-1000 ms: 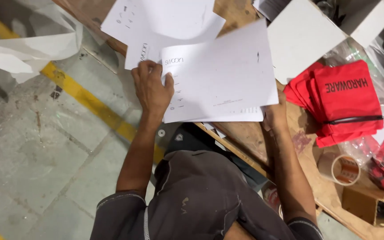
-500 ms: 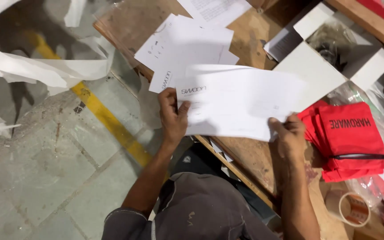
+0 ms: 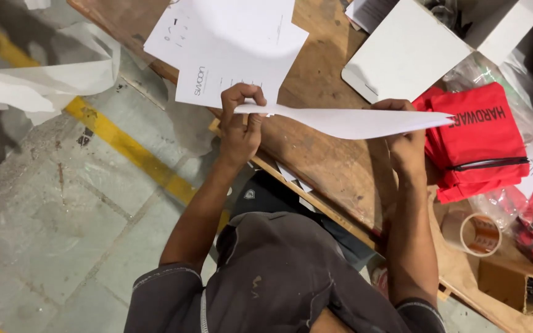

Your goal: The person sits at a workbench and inserts folded white paper inserts into red drawstring pouches, then places the filled pouches into a cardboard box. They fold and align the paper sheets by hand before sliding each insert into a pouch.

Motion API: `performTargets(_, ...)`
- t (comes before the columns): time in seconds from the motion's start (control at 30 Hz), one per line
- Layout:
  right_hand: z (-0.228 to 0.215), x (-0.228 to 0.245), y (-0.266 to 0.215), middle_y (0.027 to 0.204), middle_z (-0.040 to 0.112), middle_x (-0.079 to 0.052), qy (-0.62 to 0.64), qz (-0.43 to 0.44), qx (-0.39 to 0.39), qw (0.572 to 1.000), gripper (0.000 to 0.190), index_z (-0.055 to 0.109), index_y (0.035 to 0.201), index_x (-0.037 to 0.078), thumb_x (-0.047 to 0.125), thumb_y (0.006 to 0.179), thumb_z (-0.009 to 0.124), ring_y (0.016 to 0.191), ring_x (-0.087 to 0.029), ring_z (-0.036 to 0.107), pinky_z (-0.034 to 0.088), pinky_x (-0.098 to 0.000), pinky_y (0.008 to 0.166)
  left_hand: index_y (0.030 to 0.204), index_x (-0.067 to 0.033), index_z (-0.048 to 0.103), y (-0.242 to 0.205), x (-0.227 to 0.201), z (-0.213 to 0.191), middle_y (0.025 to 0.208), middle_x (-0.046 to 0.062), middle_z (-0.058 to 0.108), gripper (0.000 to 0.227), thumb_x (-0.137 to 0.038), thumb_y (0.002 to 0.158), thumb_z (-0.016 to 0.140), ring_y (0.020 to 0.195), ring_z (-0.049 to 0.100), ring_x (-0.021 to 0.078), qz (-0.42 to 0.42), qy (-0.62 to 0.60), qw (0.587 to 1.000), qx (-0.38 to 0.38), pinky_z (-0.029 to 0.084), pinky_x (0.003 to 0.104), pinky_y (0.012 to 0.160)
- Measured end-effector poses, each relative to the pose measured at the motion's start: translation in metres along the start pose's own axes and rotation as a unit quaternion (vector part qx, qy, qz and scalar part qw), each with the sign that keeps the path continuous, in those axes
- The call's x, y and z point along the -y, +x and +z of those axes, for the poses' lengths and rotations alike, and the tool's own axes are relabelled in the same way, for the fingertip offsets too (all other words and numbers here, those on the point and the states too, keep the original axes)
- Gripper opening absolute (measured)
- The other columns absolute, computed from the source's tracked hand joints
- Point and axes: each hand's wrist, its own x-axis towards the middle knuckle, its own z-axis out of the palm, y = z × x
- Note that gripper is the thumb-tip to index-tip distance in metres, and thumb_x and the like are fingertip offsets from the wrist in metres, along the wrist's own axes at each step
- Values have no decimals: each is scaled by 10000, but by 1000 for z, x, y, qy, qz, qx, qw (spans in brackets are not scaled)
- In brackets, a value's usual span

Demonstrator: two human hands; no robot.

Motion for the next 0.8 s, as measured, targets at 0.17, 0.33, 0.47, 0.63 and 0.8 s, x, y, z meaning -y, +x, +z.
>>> performTargets(0.17,42,48,1,1174,718,-160,51,89,-65,993,243,611,1224,-47,-71,985,574,1095,-200,713,547,-336,991,1286,-7,465,7,7,1,1110,97,615,311,-183,1081,618,990,636,177,-44,5,998,-36,570,302,879)
performTargets(0.33,21,24,-6,1157,716,-150,198,69,-101,973,232,640,1186,-40,-89,967,584,1098,-198,711,602,-365,1035,1321,18,501,15,5,1,1024,132,673,381,-267,1085,588,902,661,177,-98,44,993,-55,576,322,782)
performTargets(0.47,-10,-2,-23,1096,690,-222,105,9,-194,975,120,638,1163,-81,-39,1078,712,934,-246,636,513,-407,890,1295,31,530,15,-7,5,1013,135,694,394,-306,1092,540,890,672,154,-205,11,978,-24,570,307,799)
performTargets(0.63,21,-10,-37,1172,665,-175,337,71,-274,898,386,609,1186,20,53,872,831,1103,-279,666,580,-464,1012,1308,58,542,-26,21,17,1078,159,687,412,-291,1090,519,994,643,159,-294,-65,953,-13,549,327,907)
performTargets(0.8,63,8,-35,1320,646,-152,209,63,-233,948,624,543,1395,107,45,825,788,1271,-273,598,546,-426,1086,1241,73,574,-49,28,14,1088,193,679,382,-268,1096,480,982,646,178,-373,-163,913,-22,550,335,892)
